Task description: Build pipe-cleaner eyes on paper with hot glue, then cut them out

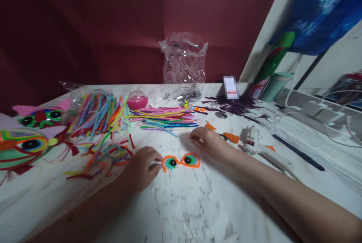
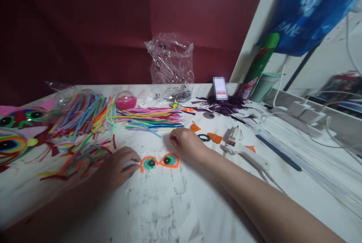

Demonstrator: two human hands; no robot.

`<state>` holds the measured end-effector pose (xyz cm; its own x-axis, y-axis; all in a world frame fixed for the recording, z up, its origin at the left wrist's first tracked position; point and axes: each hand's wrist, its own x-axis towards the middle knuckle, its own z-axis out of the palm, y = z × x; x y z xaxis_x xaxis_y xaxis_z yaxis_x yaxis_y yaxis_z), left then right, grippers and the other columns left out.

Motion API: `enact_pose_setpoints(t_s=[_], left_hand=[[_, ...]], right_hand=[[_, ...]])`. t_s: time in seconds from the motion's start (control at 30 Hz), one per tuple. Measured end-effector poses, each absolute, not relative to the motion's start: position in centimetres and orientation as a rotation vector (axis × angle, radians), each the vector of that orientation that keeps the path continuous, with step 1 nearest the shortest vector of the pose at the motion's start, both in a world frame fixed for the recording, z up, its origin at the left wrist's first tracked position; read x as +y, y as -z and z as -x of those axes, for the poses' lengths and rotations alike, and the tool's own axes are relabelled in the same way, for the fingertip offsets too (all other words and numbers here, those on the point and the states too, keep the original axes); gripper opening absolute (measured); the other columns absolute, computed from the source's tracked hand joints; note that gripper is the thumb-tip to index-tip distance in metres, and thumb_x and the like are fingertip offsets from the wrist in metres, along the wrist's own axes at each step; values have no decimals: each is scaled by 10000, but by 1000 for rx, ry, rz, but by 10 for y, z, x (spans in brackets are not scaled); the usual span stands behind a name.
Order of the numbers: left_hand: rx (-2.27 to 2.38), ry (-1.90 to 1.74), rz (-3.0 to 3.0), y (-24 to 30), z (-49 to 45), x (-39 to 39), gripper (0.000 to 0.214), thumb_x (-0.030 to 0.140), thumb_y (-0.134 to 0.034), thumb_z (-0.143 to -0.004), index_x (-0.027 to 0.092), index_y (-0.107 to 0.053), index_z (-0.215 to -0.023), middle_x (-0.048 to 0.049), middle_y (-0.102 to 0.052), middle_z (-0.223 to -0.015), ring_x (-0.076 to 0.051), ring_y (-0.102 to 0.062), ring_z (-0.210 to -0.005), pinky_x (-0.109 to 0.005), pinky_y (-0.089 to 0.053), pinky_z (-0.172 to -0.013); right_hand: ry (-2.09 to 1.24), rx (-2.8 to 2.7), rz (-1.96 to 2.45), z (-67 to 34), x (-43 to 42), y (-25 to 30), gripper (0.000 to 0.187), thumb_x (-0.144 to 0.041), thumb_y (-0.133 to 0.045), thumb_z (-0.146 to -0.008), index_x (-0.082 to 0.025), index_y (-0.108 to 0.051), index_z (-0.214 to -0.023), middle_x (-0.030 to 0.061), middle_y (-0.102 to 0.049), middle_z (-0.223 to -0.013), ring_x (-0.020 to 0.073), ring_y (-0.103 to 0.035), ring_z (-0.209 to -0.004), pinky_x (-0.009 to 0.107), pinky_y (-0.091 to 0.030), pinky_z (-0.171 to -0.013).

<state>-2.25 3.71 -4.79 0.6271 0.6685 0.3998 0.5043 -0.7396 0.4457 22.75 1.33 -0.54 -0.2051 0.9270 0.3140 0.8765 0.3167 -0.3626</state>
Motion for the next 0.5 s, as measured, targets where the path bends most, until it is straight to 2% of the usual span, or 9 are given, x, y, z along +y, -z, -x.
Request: enact_pose_setpoints(t_s=[0.17, 0.3, 0.5], left_hand=[[729, -878, -2550, 53, 22, 36, 209, 132, -542, -758, 203, -600, -947, -63, -626, -994, -189, -569, -953, -315, -449, -847], [747, -851, -2556, 56, 22, 35, 247, 121, -534, -742, 205, -591, -967, -59, -632, -993, -193, -574, -947, -320, -455, -847], [824, -897, -2595, 58, 24, 38, 401, 7, -421, -643, 187, -598, -955, -52, -638, -949, -187, -578, -933, -317, -446, -840]], right_hand=[[-150, -2202, 1555, -228, 15, 12, 181, -32, -523, -758, -159, -651, -766, 58, -676, -777, 168, -600, -741, 235, -445, -656], [-142, -2230, 1544, -229, 17, 17, 193, -35, -525, -738, -167, -657, -785, 63, -683, -803, 174, -607, -759, 238, -449, -660], [-121, -2234, 1548, -228, 15, 17, 202, -43, -512, -739, -168, -659, -797, 75, -687, -820, 184, -616, -780, 247, -455, -673]])
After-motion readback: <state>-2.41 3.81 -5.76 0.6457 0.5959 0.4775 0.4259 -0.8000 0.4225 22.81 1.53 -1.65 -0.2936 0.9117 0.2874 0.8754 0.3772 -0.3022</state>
